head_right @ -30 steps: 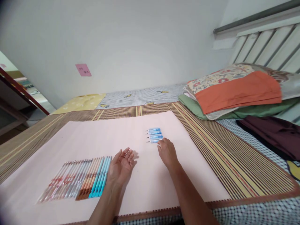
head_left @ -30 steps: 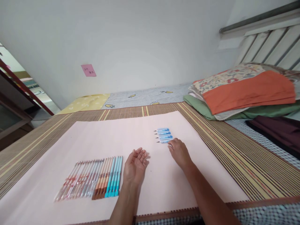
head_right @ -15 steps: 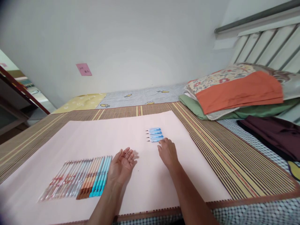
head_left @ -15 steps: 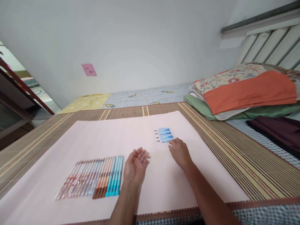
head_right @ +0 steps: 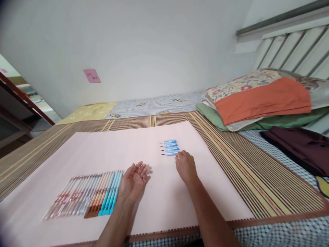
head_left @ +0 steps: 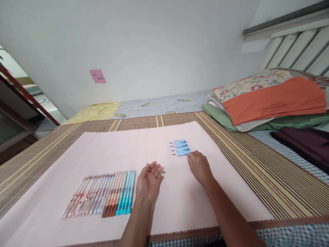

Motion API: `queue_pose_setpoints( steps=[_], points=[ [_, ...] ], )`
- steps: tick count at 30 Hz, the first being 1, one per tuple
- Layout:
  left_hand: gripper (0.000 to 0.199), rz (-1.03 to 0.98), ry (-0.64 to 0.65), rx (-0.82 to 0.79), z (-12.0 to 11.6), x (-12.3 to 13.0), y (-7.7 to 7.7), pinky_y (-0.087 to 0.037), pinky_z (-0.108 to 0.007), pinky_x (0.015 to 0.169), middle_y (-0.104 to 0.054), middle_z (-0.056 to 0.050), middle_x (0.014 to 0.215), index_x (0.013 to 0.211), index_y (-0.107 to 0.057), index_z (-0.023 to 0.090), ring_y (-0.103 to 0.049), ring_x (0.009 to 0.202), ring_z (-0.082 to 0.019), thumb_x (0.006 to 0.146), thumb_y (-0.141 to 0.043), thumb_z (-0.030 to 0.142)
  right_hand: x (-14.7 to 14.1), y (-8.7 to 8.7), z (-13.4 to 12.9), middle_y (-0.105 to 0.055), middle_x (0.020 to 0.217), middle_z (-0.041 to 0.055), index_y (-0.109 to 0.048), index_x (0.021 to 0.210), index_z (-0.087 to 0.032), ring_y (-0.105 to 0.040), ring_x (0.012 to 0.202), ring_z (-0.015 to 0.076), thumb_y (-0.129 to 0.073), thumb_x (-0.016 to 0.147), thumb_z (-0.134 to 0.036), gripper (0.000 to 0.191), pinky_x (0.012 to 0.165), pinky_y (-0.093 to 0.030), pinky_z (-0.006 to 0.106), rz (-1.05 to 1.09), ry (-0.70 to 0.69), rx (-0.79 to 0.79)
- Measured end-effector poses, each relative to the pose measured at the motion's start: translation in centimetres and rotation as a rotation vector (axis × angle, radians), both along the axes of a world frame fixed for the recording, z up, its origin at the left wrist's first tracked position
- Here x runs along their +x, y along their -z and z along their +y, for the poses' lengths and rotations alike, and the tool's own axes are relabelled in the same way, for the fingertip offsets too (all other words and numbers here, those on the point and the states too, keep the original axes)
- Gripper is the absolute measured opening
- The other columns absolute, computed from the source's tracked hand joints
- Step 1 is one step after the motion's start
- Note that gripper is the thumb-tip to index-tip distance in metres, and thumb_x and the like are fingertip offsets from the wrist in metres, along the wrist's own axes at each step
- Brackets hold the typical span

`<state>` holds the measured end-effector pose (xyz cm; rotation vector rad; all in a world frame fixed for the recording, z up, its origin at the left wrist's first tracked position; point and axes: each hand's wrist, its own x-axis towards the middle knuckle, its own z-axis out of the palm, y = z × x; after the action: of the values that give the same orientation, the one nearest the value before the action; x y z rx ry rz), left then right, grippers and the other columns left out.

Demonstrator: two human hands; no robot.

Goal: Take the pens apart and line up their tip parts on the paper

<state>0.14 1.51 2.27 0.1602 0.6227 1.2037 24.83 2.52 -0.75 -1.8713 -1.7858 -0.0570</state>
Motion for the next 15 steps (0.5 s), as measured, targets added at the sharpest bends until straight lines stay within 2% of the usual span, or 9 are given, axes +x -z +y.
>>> queue_pose_setpoints(
  steps=[6,10,12,15],
  points=[
    [0.015,0.006,0.0,-0.004,0.1,0.1,0.0,-0.055,-0.025,0.057,-0.074,-0.01,0.087,0.094,-0.071,0.01,-0.07,0.071,-0.017,0.088,-0.069,0.024,1.2,0.5,-0.2,-0.064,0.086,0.0067,-0.06,0.08,-0.02,-0.058,0.078,0.0204,-0.047,0.094,-0.018,0.019,0.073,-0.039,0.031,0.16,0.029,0.079],
    [0.015,0.034,0.017,0.036,0.0,0.1,-0.6,-0.052,-0.022,0.056,-0.072,-0.008,0.081,0.09,-0.071,0.011,-0.067,0.067,-0.014,0.087,-0.07,0.026,0.8,-0.1,-0.6,-0.063,0.086,0.0058,-0.058,0.079,-0.021,-0.058,0.078,0.02,-0.046,0.092,-0.02,0.018,0.072,-0.041,0.031,0.27,0.013,0.101],
    [0.019,0.057,0.134,0.188,-0.6,0.1,-1.2,-0.047,-0.019,0.053,-0.067,-0.004,0.068,0.081,-0.071,0.012,-0.06,0.057,-0.01,0.087,-0.072,0.03,0.0,-0.9,-0.9,-0.064,0.086,0.0051,-0.059,0.079,-0.022,-0.058,0.076,0.0195,-0.047,0.091,-0.022,0.017,0.071,-0.041,0.03,0.34,-0.021,0.075],
    [0.035,0.118,0.549,0.493,-2.3,0.4,-2.3,-0.033,-0.017,0.042,-0.059,-0.002,0.054,0.072,-0.07,0.01,-0.047,0.042,-0.006,0.088,-0.072,0.042,-2.3,-2.5,-1.4,-0.066,0.083,0.003,-0.062,0.08,-0.022,-0.059,0.074,0.0184,-0.05,0.092,-0.025,0.018,0.07,-0.042,0.029,0.465,-0.169,-0.036]
  ],
)
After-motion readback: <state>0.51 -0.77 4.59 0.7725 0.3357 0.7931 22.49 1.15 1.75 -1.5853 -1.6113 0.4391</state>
